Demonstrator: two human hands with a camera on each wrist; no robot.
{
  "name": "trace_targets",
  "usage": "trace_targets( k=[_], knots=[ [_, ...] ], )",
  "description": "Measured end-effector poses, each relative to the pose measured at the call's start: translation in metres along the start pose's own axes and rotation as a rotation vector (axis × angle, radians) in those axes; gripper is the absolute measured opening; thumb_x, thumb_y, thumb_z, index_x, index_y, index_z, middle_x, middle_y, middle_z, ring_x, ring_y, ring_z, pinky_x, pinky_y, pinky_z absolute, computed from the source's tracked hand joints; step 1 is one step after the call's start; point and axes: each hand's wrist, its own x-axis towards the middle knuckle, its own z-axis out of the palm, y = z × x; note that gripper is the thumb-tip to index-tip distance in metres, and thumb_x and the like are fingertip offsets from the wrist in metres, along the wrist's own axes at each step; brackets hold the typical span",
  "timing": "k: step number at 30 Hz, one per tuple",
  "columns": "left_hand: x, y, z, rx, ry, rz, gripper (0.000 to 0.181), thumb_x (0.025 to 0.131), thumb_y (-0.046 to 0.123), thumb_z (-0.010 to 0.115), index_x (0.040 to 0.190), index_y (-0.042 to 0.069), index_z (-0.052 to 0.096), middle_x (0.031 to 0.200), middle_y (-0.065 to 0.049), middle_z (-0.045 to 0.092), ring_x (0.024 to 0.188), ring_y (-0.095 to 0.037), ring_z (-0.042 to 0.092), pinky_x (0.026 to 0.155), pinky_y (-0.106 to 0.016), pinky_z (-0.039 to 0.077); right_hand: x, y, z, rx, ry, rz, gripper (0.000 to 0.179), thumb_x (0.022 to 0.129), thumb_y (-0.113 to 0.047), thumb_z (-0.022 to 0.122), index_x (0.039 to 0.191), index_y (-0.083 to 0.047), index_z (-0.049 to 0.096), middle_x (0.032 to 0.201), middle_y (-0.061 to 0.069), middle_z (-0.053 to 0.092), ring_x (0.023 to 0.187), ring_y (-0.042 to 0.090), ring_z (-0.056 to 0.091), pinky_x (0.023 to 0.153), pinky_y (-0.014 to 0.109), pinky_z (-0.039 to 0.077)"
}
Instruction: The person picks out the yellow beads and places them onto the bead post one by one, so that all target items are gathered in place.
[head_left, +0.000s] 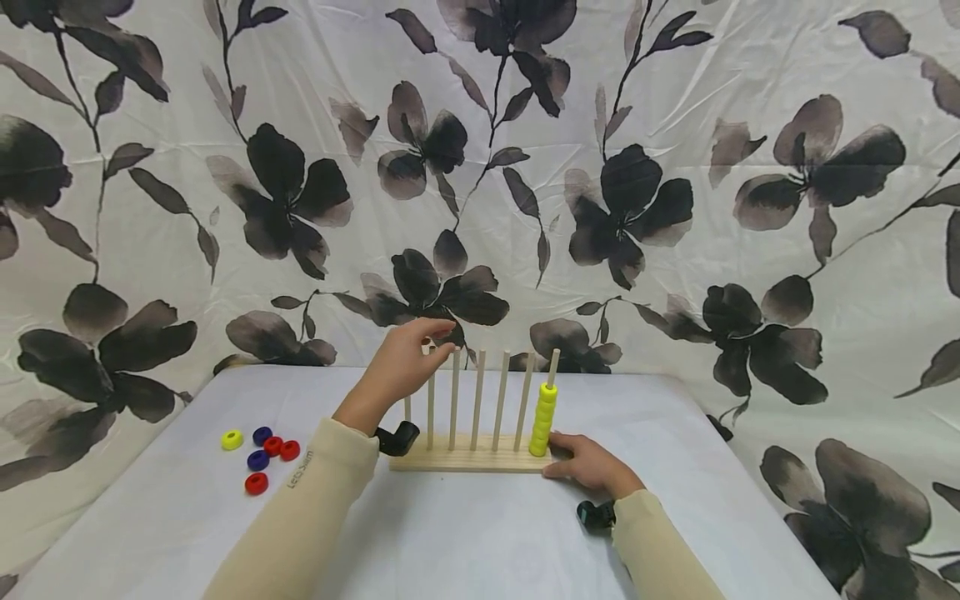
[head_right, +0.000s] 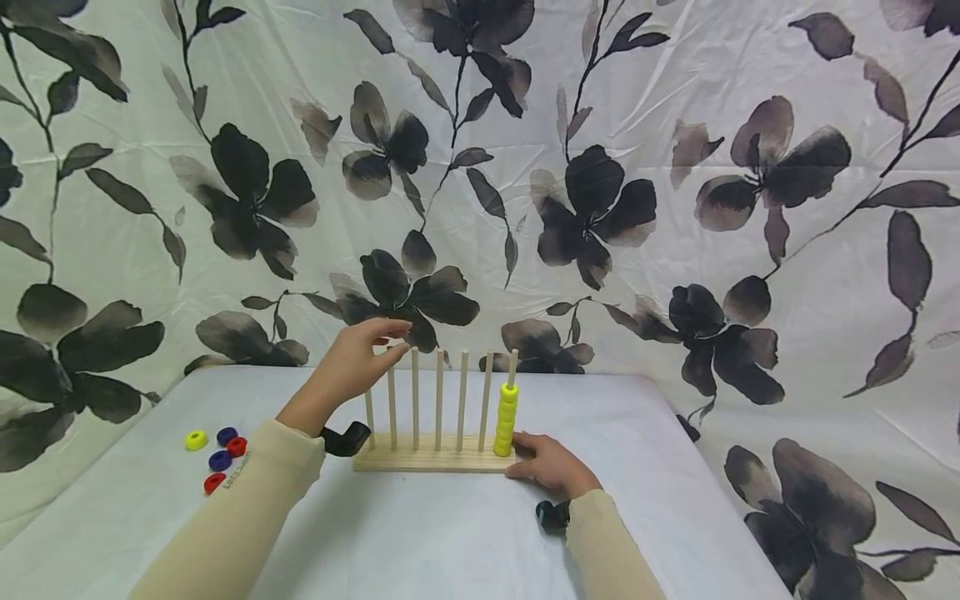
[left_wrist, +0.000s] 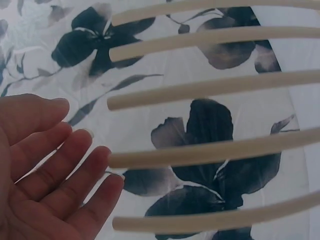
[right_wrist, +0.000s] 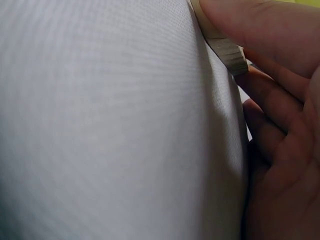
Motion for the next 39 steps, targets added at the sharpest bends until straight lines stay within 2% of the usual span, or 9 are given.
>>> trace_targets(
  k=[9, 23, 30, 39],
  knots=[
    [-0.014, -0.018, -0.015, -0.002, 0.030, -0.048, 0.041, 0.096, 0.021, 0.060, 0.135, 0.010, 0.056, 0.132, -0.012, 0.060, 0.119, -0.033, 0.058, 0.098, -0.048, 0.050, 0.001, 0.002, 0.001, 0.012, -0.001, 0.009, 0.078, 0.076, -0.043, 0.079, 0.143, -0.017, 0.049, 0.150, 0.008, 0.046, 0.142, 0.037, 0.034, 0.113, 0.062, 0.026],
    [-0.042, -0.054, -0.031, -0.013, 0.096, -0.134, 0.041, 0.097, 0.021, 0.058, 0.137, 0.009, 0.055, 0.135, -0.014, 0.059, 0.121, -0.036, 0.055, 0.097, -0.053, 0.049, -0.002, 0.001, 0.002, 0.047, 0.005, -0.001, 0.079, 0.074, -0.042, 0.080, 0.142, -0.015, 0.050, 0.150, 0.011, 0.045, 0.142, 0.039, 0.033, 0.113, 0.064, 0.025],
    [-0.059, -0.071, -0.041, 0.025, 0.098, -0.175, 0.040, 0.097, 0.020, 0.056, 0.136, 0.007, 0.055, 0.133, -0.017, 0.059, 0.119, -0.040, 0.056, 0.096, -0.055, 0.049, -0.002, 0.001, 0.006, 0.038, -0.005, 0.026, 0.079, 0.075, -0.043, 0.079, 0.143, -0.018, 0.049, 0.150, 0.009, 0.045, 0.142, 0.038, 0.033, 0.113, 0.063, 0.025],
    [-0.073, -0.094, -0.059, 0.078, 0.111, -0.217, 0.040, 0.098, 0.019, 0.055, 0.136, 0.006, 0.055, 0.133, -0.018, 0.058, 0.119, -0.039, 0.055, 0.098, -0.057, 0.047, -0.001, 0.001, 0.003, 0.017, 0.008, 0.016, 0.079, 0.075, -0.045, 0.079, 0.143, -0.018, 0.049, 0.150, 0.009, 0.045, 0.142, 0.038, 0.033, 0.112, 0.064, 0.026]
  ],
)
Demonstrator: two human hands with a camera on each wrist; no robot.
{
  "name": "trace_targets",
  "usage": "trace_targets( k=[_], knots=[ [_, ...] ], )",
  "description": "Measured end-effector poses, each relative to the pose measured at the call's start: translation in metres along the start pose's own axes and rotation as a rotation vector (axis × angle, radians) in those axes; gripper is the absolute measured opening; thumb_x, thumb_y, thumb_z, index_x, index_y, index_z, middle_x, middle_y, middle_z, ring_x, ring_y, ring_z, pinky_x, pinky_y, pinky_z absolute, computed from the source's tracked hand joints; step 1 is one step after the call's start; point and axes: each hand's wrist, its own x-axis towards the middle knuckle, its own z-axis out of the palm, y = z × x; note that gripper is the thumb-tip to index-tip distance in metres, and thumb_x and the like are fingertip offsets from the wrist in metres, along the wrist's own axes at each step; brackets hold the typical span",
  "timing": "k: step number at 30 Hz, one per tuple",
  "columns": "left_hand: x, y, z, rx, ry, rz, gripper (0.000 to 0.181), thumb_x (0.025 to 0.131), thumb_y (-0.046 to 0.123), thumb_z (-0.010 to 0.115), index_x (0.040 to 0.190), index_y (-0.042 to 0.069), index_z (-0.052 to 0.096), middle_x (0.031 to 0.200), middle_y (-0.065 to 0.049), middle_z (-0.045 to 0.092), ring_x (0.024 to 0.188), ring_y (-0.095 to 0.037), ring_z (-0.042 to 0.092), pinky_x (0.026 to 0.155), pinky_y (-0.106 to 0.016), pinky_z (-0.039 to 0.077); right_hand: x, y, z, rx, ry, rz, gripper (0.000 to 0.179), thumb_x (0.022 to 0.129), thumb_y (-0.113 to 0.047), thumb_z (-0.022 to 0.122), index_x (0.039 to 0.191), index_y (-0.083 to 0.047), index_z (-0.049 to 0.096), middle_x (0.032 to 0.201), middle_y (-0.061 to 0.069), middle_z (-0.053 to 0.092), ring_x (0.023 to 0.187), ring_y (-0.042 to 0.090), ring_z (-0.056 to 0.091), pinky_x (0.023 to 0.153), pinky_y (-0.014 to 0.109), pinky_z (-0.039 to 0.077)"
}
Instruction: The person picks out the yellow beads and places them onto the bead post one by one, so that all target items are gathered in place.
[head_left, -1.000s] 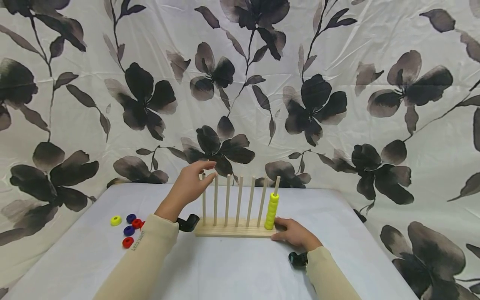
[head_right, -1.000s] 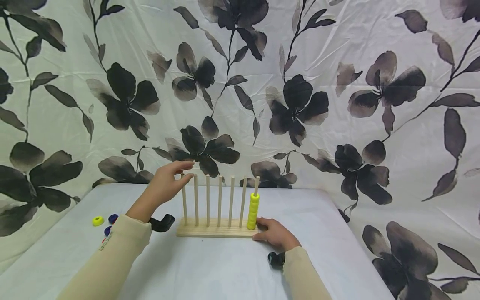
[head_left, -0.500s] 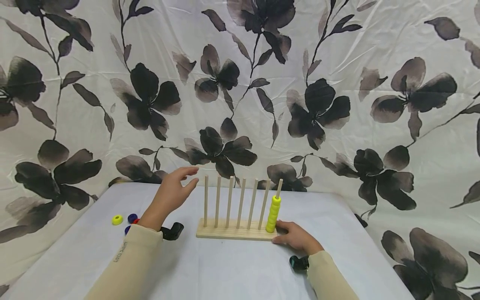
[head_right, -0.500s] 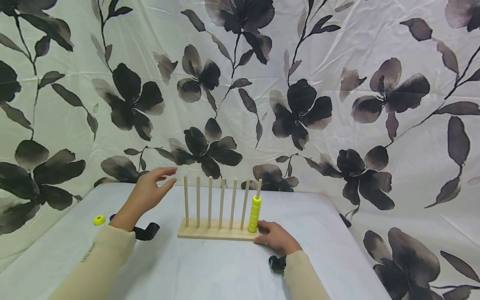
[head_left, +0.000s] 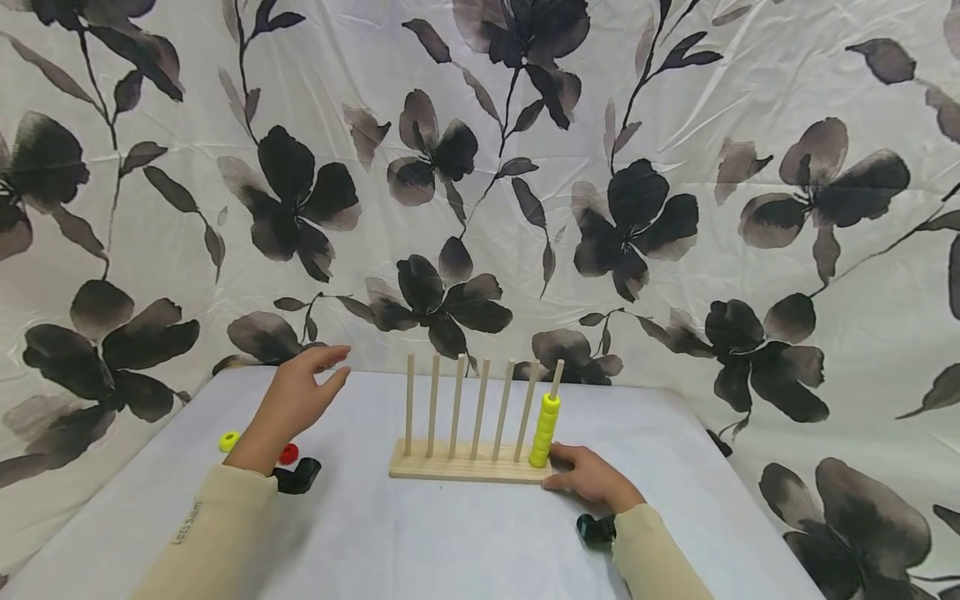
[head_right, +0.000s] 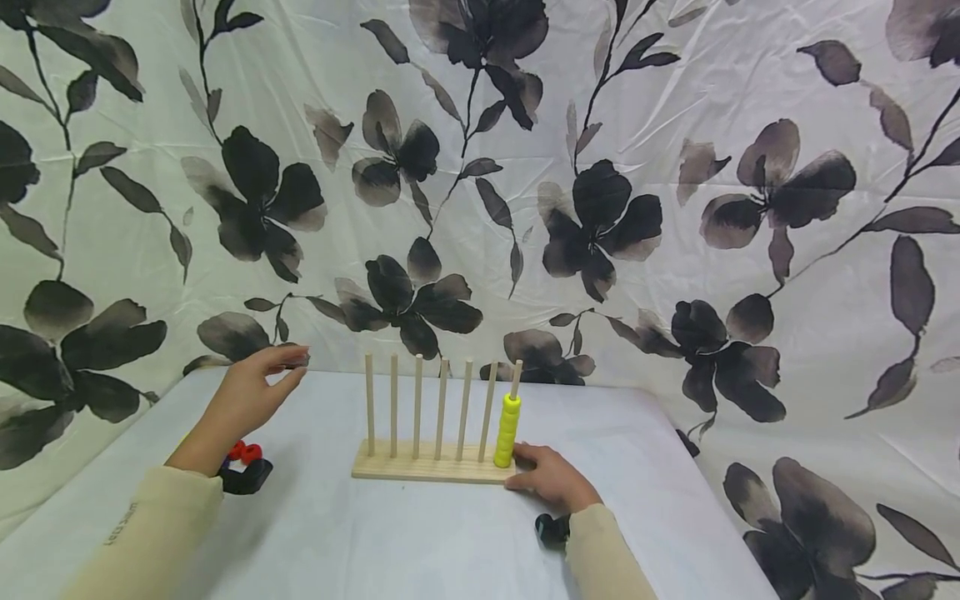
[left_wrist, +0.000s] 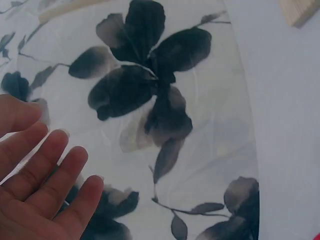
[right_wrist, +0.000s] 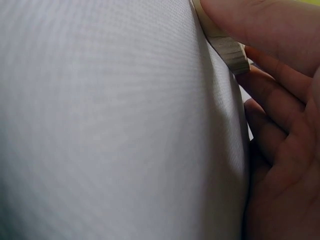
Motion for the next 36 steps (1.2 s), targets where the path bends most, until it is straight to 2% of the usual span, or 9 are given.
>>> trace_targets(
  k=[4, 11, 17, 24, 29, 36],
  knots=[
    [-0.004, -0.012, -0.007, 0.021, -0.009, -0.030, 0.041, 0.097, 0.020, 0.055, 0.136, 0.005, 0.053, 0.132, -0.020, 0.058, 0.119, -0.040, 0.055, 0.098, -0.058, 0.047, 0.001, 0.000, 0.000, -0.003, -0.003, 0.000, 0.079, 0.075, -0.044, 0.079, 0.143, -0.018, 0.049, 0.151, 0.009, 0.044, 0.142, 0.039, 0.033, 0.112, 0.065, 0.026],
    [-0.013, -0.036, -0.017, 0.073, -0.069, -0.111, 0.046, 0.098, 0.025, 0.054, 0.140, 0.005, 0.049, 0.134, -0.024, 0.055, 0.120, -0.049, 0.051, 0.095, -0.062, 0.046, 0.002, -0.001, -0.001, 0.011, -0.002, -0.005, 0.080, 0.074, -0.044, 0.080, 0.143, -0.018, 0.049, 0.151, 0.009, 0.043, 0.143, 0.038, 0.032, 0.113, 0.064, 0.024],
    [-0.017, -0.058, -0.022, 0.097, -0.102, -0.162, 0.049, 0.099, 0.029, 0.053, 0.140, 0.005, 0.048, 0.134, -0.025, 0.053, 0.120, -0.050, 0.049, 0.093, -0.060, 0.049, 0.002, -0.001, -0.001, 0.022, 0.001, -0.004, 0.079, 0.074, -0.042, 0.080, 0.143, -0.017, 0.049, 0.151, 0.009, 0.044, 0.143, 0.038, 0.032, 0.113, 0.063, 0.025],
    [-0.021, -0.077, -0.025, 0.138, -0.155, -0.206, 0.052, 0.098, 0.031, 0.055, 0.140, 0.001, 0.046, 0.135, -0.029, 0.050, 0.118, -0.051, 0.049, 0.091, -0.060, 0.049, 0.001, 0.000, 0.001, 0.023, 0.007, -0.003, 0.079, 0.074, -0.041, 0.081, 0.143, -0.016, 0.050, 0.151, 0.010, 0.043, 0.143, 0.039, 0.032, 0.113, 0.063, 0.025],
    [-0.023, -0.089, -0.025, 0.142, -0.162, -0.235, 0.053, 0.098, 0.031, 0.055, 0.140, 0.001, 0.045, 0.135, -0.030, 0.048, 0.118, -0.053, 0.046, 0.091, -0.062, 0.049, 0.001, 0.001, 0.001, 0.018, 0.010, -0.010, 0.080, 0.074, -0.042, 0.081, 0.143, -0.016, 0.049, 0.151, 0.011, 0.043, 0.143, 0.039, 0.032, 0.113, 0.063, 0.025],
    [-0.028, -0.102, -0.025, 0.146, -0.147, -0.237, 0.051, 0.098, 0.027, 0.053, 0.139, -0.002, 0.045, 0.134, -0.031, 0.049, 0.117, -0.053, 0.047, 0.092, -0.063, 0.047, 0.001, 0.000, 0.001, 0.016, 0.013, -0.006, 0.080, 0.074, -0.042, 0.081, 0.143, -0.016, 0.049, 0.151, 0.010, 0.044, 0.143, 0.038, 0.032, 0.113, 0.063, 0.025]
  ],
)
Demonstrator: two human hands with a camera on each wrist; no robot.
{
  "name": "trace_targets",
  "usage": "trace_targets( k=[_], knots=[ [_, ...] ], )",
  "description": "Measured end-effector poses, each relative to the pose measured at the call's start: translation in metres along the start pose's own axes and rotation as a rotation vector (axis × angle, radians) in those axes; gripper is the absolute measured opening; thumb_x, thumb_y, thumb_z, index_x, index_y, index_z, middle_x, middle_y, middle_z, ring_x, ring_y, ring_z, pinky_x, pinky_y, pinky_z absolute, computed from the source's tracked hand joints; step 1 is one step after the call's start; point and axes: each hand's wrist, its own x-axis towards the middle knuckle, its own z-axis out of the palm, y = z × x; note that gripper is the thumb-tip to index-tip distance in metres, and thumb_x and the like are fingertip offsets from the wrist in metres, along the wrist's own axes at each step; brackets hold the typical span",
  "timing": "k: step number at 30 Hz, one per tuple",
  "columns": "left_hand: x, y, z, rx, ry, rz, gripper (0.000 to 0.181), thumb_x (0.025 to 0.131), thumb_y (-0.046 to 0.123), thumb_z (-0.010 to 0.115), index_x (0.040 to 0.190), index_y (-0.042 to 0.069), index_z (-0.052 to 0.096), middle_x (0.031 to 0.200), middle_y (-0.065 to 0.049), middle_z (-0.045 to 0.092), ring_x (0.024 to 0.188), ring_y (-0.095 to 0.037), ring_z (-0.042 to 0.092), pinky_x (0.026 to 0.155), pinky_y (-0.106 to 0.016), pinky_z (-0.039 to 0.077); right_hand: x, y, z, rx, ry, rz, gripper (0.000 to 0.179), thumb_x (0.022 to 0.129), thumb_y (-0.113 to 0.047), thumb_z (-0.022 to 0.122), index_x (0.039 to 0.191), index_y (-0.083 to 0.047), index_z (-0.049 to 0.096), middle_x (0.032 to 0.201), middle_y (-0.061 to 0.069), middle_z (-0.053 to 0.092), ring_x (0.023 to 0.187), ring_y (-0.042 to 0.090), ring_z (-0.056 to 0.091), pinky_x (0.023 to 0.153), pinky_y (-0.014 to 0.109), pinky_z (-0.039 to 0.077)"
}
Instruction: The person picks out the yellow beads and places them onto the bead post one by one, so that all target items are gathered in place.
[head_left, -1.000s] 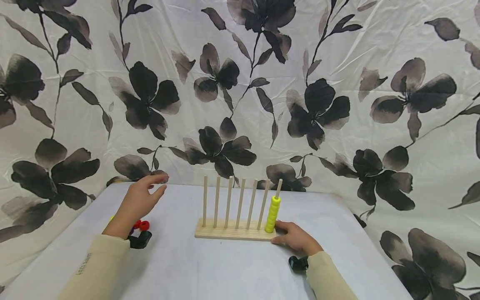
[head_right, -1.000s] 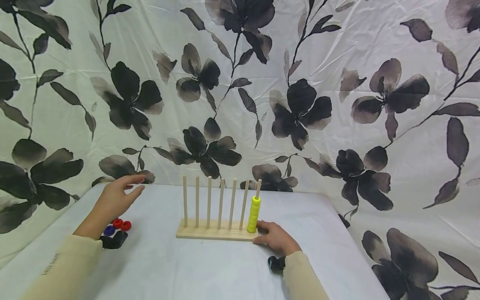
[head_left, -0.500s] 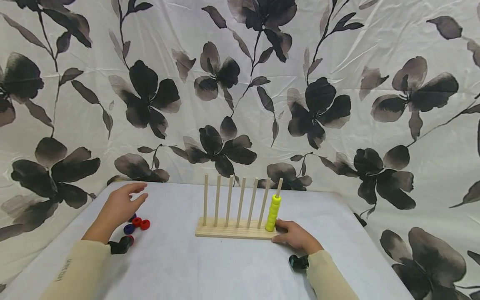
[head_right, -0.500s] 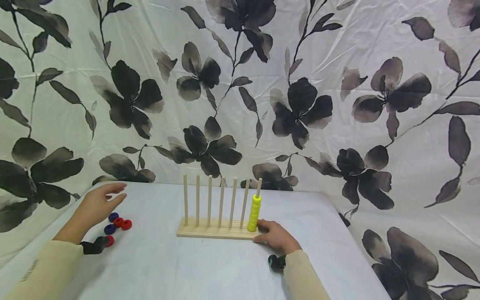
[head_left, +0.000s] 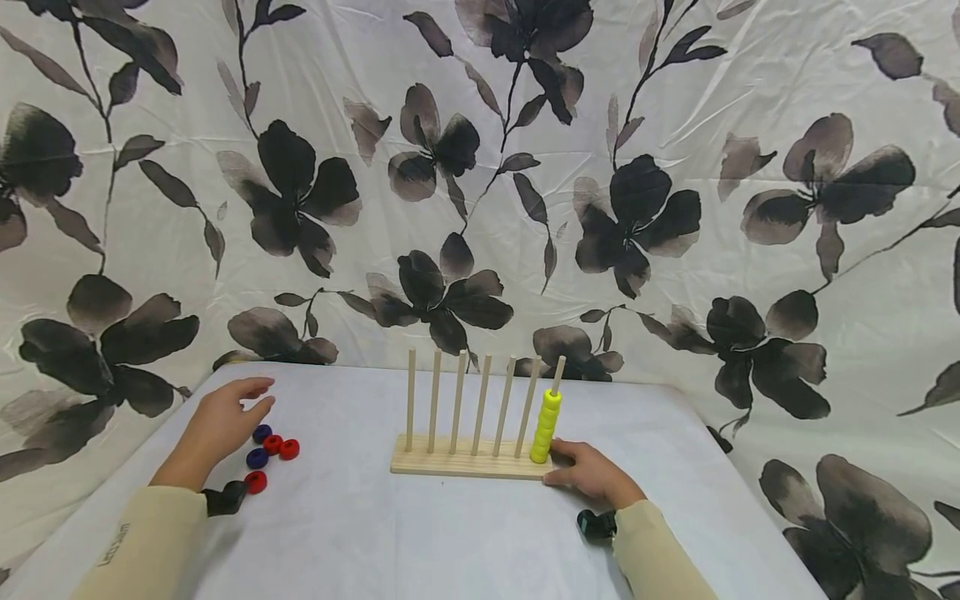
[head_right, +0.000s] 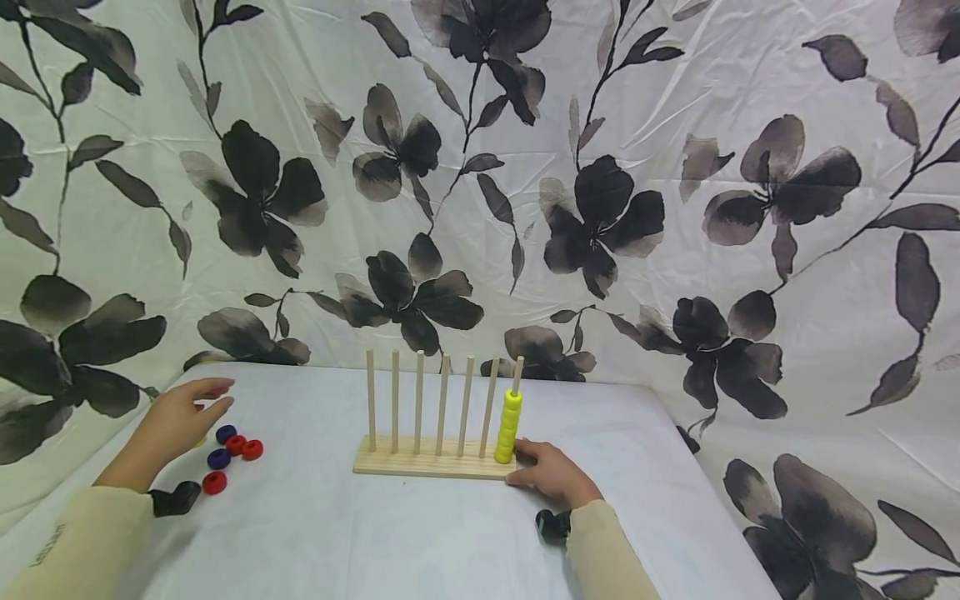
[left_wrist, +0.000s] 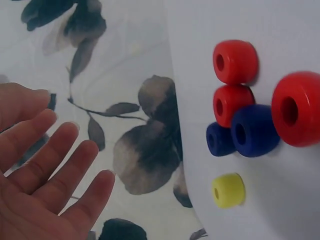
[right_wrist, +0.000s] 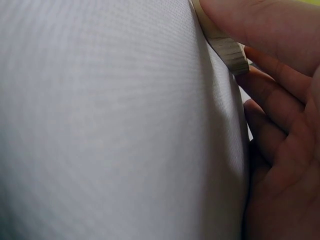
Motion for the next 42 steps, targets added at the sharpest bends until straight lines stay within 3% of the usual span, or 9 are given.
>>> trace_targets(
  k=[10, 21, 32, 42],
  knots=[
    [0.004, -0.016, 0.004, -0.001, -0.050, -0.079, 0.051, 0.098, 0.023, 0.053, 0.140, -0.004, 0.042, 0.134, -0.034, 0.046, 0.119, -0.052, 0.044, 0.092, -0.062, 0.047, 0.001, 0.001, 0.000, 0.017, -0.003, 0.009, 0.080, 0.074, -0.041, 0.081, 0.143, -0.016, 0.050, 0.151, 0.010, 0.044, 0.143, 0.038, 0.032, 0.113, 0.064, 0.024],
    [0.009, -0.032, 0.006, 0.052, -0.158, -0.138, 0.051, 0.096, 0.017, 0.056, 0.137, -0.008, 0.041, 0.133, -0.037, 0.044, 0.120, -0.055, 0.041, 0.095, -0.064, 0.044, 0.000, 0.000, -0.002, 0.000, 0.006, 0.029, 0.079, 0.074, -0.040, 0.081, 0.143, -0.016, 0.050, 0.149, 0.010, 0.046, 0.142, 0.038, 0.034, 0.113, 0.063, 0.026],
    [0.014, -0.045, 0.009, 0.085, -0.185, -0.135, 0.046, 0.094, 0.011, 0.055, 0.134, -0.010, 0.044, 0.130, -0.039, 0.045, 0.116, -0.056, 0.044, 0.094, -0.066, 0.044, -0.001, 0.000, -0.002, 0.013, 0.005, 0.021, 0.081, 0.074, -0.041, 0.081, 0.143, -0.015, 0.049, 0.151, 0.011, 0.043, 0.143, 0.039, 0.032, 0.113, 0.063, 0.025],
    [0.020, -0.056, 0.015, 0.080, -0.237, -0.225, 0.048, 0.094, 0.011, 0.055, 0.136, -0.010, 0.042, 0.136, -0.039, 0.038, 0.122, -0.058, 0.037, 0.097, -0.067, 0.040, -0.001, -0.002, -0.002, 0.016, -0.001, 0.011, 0.080, 0.075, -0.040, 0.080, 0.143, -0.015, 0.049, 0.151, 0.011, 0.043, 0.143, 0.039, 0.032, 0.114, 0.063, 0.024]
  ],
)
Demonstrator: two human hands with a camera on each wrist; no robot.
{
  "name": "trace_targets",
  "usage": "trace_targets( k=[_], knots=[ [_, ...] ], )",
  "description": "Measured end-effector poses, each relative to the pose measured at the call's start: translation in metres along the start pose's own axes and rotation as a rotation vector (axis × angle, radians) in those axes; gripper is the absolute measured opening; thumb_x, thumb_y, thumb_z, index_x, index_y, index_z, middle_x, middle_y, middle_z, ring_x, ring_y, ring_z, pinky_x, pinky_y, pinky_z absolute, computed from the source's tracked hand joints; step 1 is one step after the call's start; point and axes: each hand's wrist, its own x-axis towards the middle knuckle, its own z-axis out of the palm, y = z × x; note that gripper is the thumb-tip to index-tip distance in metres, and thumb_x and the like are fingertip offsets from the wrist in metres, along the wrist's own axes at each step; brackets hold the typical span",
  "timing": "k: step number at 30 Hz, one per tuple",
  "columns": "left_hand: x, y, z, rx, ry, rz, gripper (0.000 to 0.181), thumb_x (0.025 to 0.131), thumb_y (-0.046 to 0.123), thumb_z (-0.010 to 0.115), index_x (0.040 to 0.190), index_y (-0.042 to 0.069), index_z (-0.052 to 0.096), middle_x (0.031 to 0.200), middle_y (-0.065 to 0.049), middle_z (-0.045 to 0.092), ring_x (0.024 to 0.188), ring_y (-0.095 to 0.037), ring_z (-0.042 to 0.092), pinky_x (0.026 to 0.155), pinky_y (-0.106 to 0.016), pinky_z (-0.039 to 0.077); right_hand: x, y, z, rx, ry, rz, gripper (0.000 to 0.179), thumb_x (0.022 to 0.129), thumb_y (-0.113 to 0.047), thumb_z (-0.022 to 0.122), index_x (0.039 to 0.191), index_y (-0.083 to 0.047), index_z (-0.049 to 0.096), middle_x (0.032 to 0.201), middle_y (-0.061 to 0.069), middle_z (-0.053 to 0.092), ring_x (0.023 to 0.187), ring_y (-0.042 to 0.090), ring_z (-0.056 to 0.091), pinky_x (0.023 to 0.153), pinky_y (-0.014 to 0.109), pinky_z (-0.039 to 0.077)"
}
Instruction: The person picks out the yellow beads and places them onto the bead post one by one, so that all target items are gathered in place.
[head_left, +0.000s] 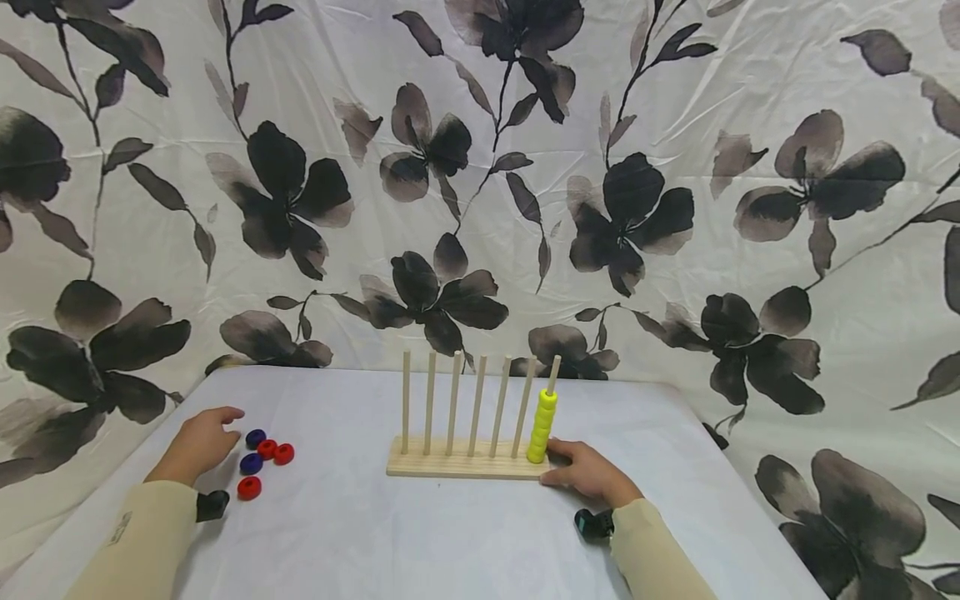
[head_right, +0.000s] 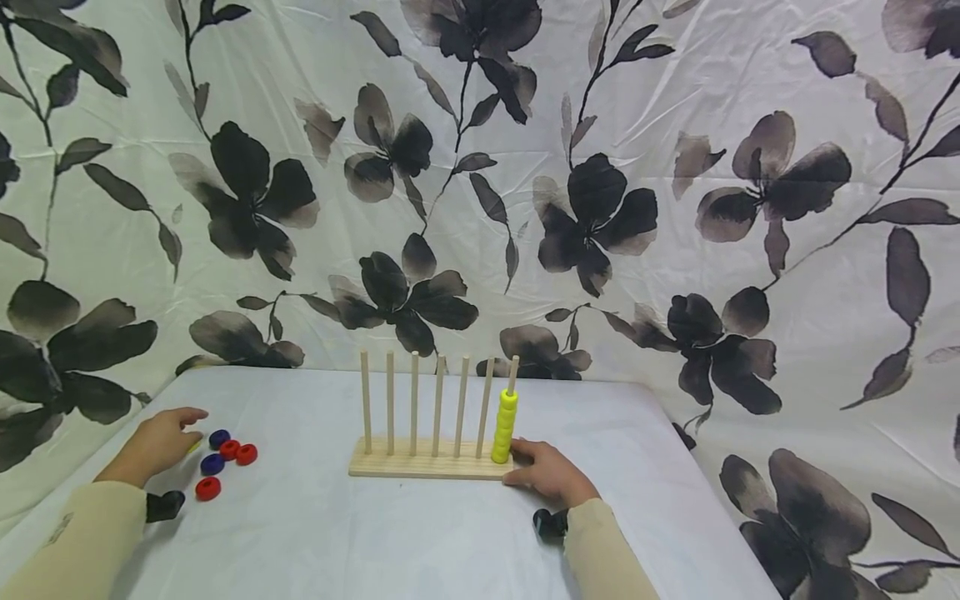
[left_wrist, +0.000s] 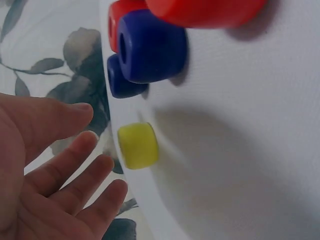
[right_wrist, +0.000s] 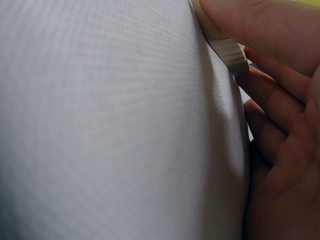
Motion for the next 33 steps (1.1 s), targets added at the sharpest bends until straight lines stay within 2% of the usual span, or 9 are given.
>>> trace_targets(
  k=[3, 10, 16, 25, 33],
  knots=[
    [0.003, -0.005, 0.002, -0.005, -0.014, 0.001, 0.048, 0.094, 0.011, 0.054, 0.135, -0.011, 0.043, 0.136, -0.040, 0.037, 0.123, -0.058, 0.036, 0.097, -0.067, 0.039, 0.000, 0.000, 0.000, -0.001, 0.000, 0.000, 0.080, 0.075, -0.040, 0.081, 0.143, -0.015, 0.049, 0.151, 0.010, 0.043, 0.143, 0.038, 0.032, 0.113, 0.063, 0.024],
    [0.009, -0.014, 0.004, -0.003, 0.001, 0.016, 0.045, 0.091, 0.007, 0.051, 0.130, -0.016, 0.046, 0.133, -0.041, 0.043, 0.122, -0.059, 0.037, 0.099, -0.069, 0.035, 0.001, 0.002, 0.000, -0.038, 0.006, -0.025, 0.078, 0.076, -0.043, 0.079, 0.142, -0.015, 0.050, 0.148, 0.010, 0.047, 0.141, 0.037, 0.036, 0.113, 0.061, 0.028],
    [0.011, -0.019, 0.007, -0.027, -0.036, -0.022, 0.046, 0.089, 0.005, 0.054, 0.128, -0.018, 0.046, 0.128, -0.041, 0.045, 0.117, -0.058, 0.041, 0.097, -0.068, 0.039, 0.000, 0.000, 0.000, -0.033, 0.003, -0.013, 0.078, 0.076, -0.043, 0.079, 0.143, -0.015, 0.050, 0.149, 0.009, 0.047, 0.141, 0.036, 0.036, 0.113, 0.061, 0.028],
    [0.011, -0.019, 0.008, -0.019, -0.057, -0.038, 0.042, 0.090, 0.003, 0.048, 0.126, -0.018, 0.047, 0.126, -0.041, 0.047, 0.114, -0.057, 0.043, 0.098, -0.068, 0.038, 0.000, 0.001, 0.002, -0.022, 0.002, -0.007, 0.078, 0.075, -0.043, 0.080, 0.142, -0.016, 0.050, 0.149, 0.009, 0.047, 0.141, 0.037, 0.036, 0.113, 0.062, 0.028],
    [0.013, -0.016, 0.007, -0.033, -0.058, -0.052, 0.044, 0.090, 0.003, 0.053, 0.127, -0.018, 0.046, 0.127, -0.041, 0.046, 0.115, -0.057, 0.042, 0.098, -0.067, 0.038, 0.001, 0.002, -0.001, -0.034, 0.004, 0.004, 0.079, 0.074, -0.044, 0.080, 0.142, -0.017, 0.050, 0.149, 0.008, 0.047, 0.141, 0.037, 0.036, 0.112, 0.062, 0.028]
  ],
)
